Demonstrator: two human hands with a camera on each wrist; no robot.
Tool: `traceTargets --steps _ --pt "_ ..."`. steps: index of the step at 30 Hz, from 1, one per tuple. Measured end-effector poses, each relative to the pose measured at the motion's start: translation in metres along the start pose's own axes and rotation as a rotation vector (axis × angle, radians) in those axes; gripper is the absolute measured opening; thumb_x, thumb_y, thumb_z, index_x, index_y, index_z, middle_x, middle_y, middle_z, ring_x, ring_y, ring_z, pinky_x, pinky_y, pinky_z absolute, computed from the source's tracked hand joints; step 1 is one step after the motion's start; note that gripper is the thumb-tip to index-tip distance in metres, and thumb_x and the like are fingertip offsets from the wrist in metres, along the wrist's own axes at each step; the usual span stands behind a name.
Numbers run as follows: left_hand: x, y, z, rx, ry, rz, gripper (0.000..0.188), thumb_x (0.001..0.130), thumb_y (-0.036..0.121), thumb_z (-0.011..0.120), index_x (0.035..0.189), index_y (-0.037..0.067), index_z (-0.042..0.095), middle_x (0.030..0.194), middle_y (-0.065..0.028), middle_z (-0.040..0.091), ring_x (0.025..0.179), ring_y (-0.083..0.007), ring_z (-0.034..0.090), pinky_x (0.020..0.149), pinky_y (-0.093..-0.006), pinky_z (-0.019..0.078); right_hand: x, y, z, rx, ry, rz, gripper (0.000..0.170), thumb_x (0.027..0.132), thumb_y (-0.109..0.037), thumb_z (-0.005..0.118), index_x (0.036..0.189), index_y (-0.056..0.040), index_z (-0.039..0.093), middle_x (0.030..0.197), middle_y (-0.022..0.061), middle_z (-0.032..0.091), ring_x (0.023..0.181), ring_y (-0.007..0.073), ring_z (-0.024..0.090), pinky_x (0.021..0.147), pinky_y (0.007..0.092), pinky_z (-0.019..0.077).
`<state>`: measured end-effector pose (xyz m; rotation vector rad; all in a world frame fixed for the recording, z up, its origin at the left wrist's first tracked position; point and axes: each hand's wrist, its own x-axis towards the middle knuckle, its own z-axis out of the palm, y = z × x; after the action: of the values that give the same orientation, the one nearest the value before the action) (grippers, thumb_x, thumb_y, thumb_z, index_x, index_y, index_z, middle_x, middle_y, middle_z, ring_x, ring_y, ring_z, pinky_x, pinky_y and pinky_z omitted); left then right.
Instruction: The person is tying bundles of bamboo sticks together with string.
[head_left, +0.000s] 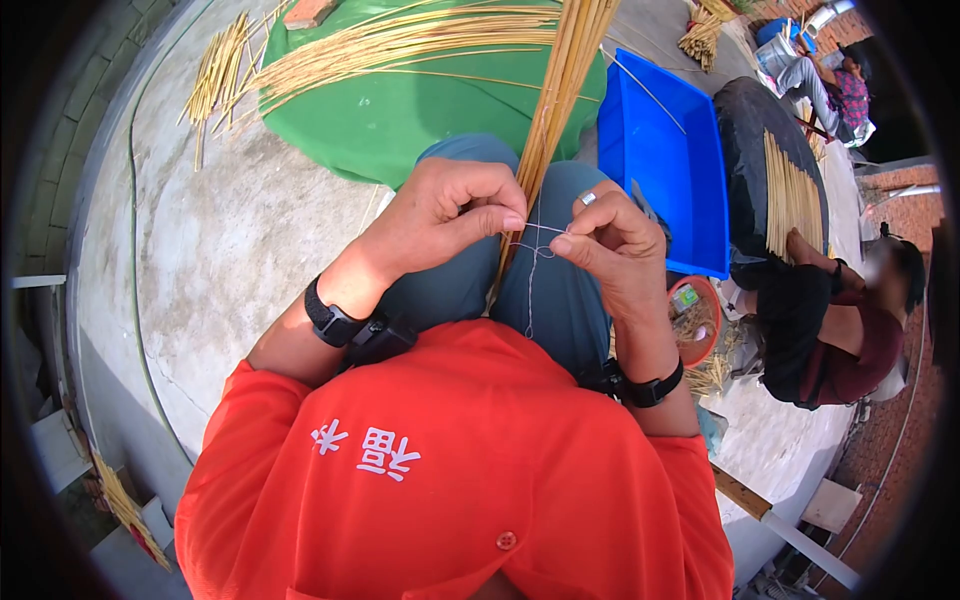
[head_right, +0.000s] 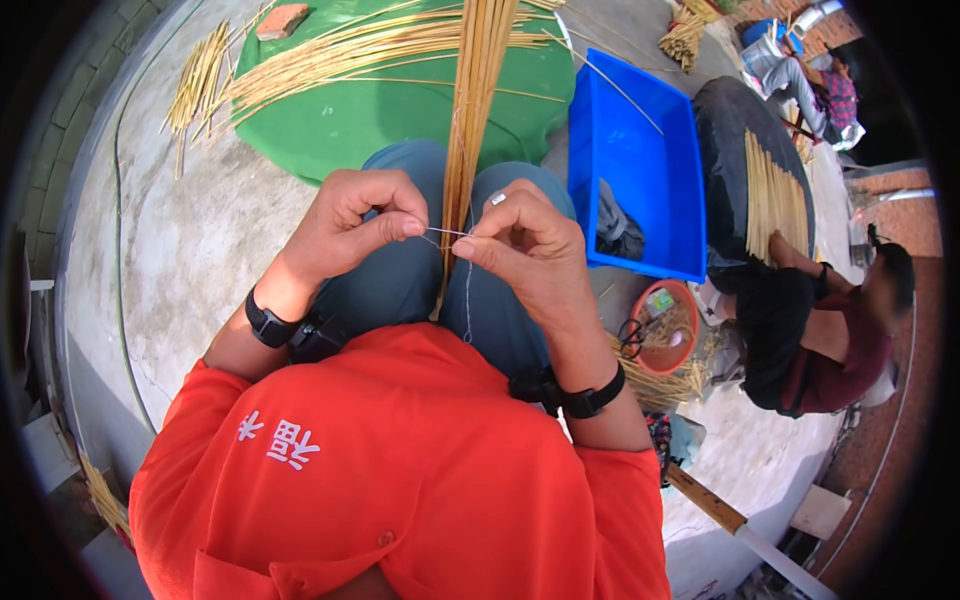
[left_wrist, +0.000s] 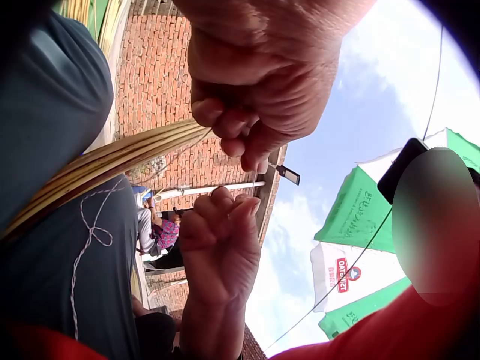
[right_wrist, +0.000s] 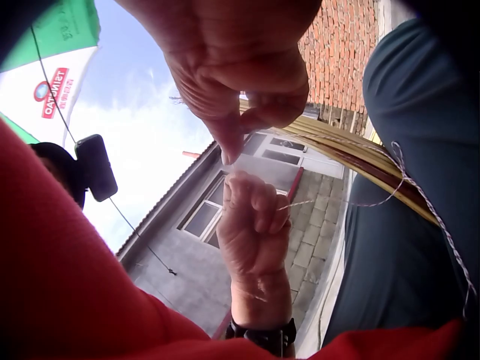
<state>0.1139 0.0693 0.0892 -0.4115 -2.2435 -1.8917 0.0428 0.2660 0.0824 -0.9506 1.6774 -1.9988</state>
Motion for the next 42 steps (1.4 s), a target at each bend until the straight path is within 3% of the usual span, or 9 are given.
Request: traceTargets --steps 4,11,13,17,19,23,25,31,42 --pt "0.001 0.0 0.0 -0.03 -0.068 -0.005 0.01 0.083 0.009 0.06 0.077 0.001 0.058 0.068 -0.0018 0.057 0.063 -0.0076 0.052 0.057 -0.0212 0.0407 0.004 0.001 -0.003 0.004 -0.013 -0.083 0.017 0.068 0.005 0.073 0.073 -0.0045 0.06 0.08 -0.0013 0.045 0.069 0.0049 0.044 0.055 0.019 0.037" --pt "0.004 -0.006 0.002 -0.083 -0.103 -0.044 0.01 0.083 0.008 0.06 0.078 0.0 0.059 0.071 -0.0015 0.057 0.064 -0.007 0.051 0.058 -0.0203 0.0405 0.005 0.0 0.0 0.109 0.012 -0.066 0.017 0.069 0.008 0.07 0.076 -0.0036 0.058 0.085 0.0024 0.049 0.074 0.0064 0.05 0.062 0.0186 0.0468" --pt "0.004 -0.009 0.002 -0.094 -0.113 -0.032 0.01 0.083 0.008 0.06 0.078 0.0 0.059 0.071 -0.0015 0.057 0.064 -0.007 0.051 0.058 -0.0203 0.0406 0.004 -0.003 -0.001 0.242 -0.005 0.077 0.018 0.071 0.009 0.067 0.077 -0.003 0.056 0.085 0.0064 0.055 0.068 0.0081 0.055 0.058 0.0186 0.0487" --pt "0.005 -0.008 -0.001 -0.103 -0.121 -0.013 0.009 0.084 0.008 0.06 0.079 0.0 0.059 0.07 -0.0012 0.056 0.064 -0.0067 0.05 0.058 -0.0198 0.0401 0.005 0.004 -0.004 0.269 0.035 0.071 0.018 0.072 0.009 0.066 0.077 -0.0022 0.054 0.083 0.0092 0.058 0.059 0.009 0.057 0.053 0.0189 0.049" --pt "0.003 -0.006 -0.003 -0.127 -0.098 -0.043 0.009 0.084 0.008 0.06 0.08 0.0 0.059 0.071 -0.0008 0.056 0.063 -0.0062 0.049 0.057 -0.0194 0.0396 0.006 -0.002 -0.002 0.215 0.145 0.184 0.014 0.073 0.008 0.065 0.078 -0.0011 0.057 0.079 0.0056 0.057 0.057 0.0082 0.056 0.052 0.018 0.0478" --pt "0.0 -0.009 -0.009 -0.212 -0.063 -0.089 0.009 0.084 0.009 0.06 0.08 0.001 0.058 0.071 0.0005 0.054 0.062 -0.0049 0.047 0.057 -0.0183 0.0384 0.005 -0.003 -0.002 0.018 0.116 0.186 0.009 0.076 0.006 0.063 0.081 -0.0005 0.061 0.076 0.003 0.055 0.057 0.0069 0.055 0.051 0.0176 0.0458" --pt "-0.001 -0.008 -0.011 -0.204 -0.056 -0.102 0.009 0.084 0.009 0.06 0.079 0.001 0.058 0.071 0.0007 0.054 0.062 -0.0047 0.047 0.057 -0.0182 0.0384 0.004 -0.004 -0.003 -0.256 0.029 0.099 0.009 0.078 0.005 0.061 0.083 -0.0012 0.064 0.074 0.002 0.053 0.057 0.0073 0.054 0.049 0.0186 0.0439" --pt "-0.006 -0.008 -0.015 -0.183 -0.058 -0.111 0.008 0.083 0.008 0.061 0.079 0.001 0.058 0.071 0.0008 0.054 0.063 -0.0047 0.048 0.057 -0.0181 0.0384 0.001 -0.002 -0.005 -0.601 0.063 -0.115 0.005 0.078 0.003 0.06 0.081 -0.0004 0.061 0.07 0.0044 0.051 0.054 0.0092 0.05 0.046 0.0221 0.0378" --pt "-0.012 -0.019 -0.017 -0.176 -0.033 -0.147 0.007 0.083 0.004 0.059 0.077 0.001 0.058 0.066 0.0042 0.05 0.062 -0.0033 0.043 0.056 -0.019 0.0351 0.003 -0.005 -0.005 -0.727 0.147 -0.3 0.011 0.074 0.006 0.06 0.081 -0.0023 0.06 0.068 0.0039 0.05 0.051 0.0082 0.047 0.045 0.0217 0.0375"
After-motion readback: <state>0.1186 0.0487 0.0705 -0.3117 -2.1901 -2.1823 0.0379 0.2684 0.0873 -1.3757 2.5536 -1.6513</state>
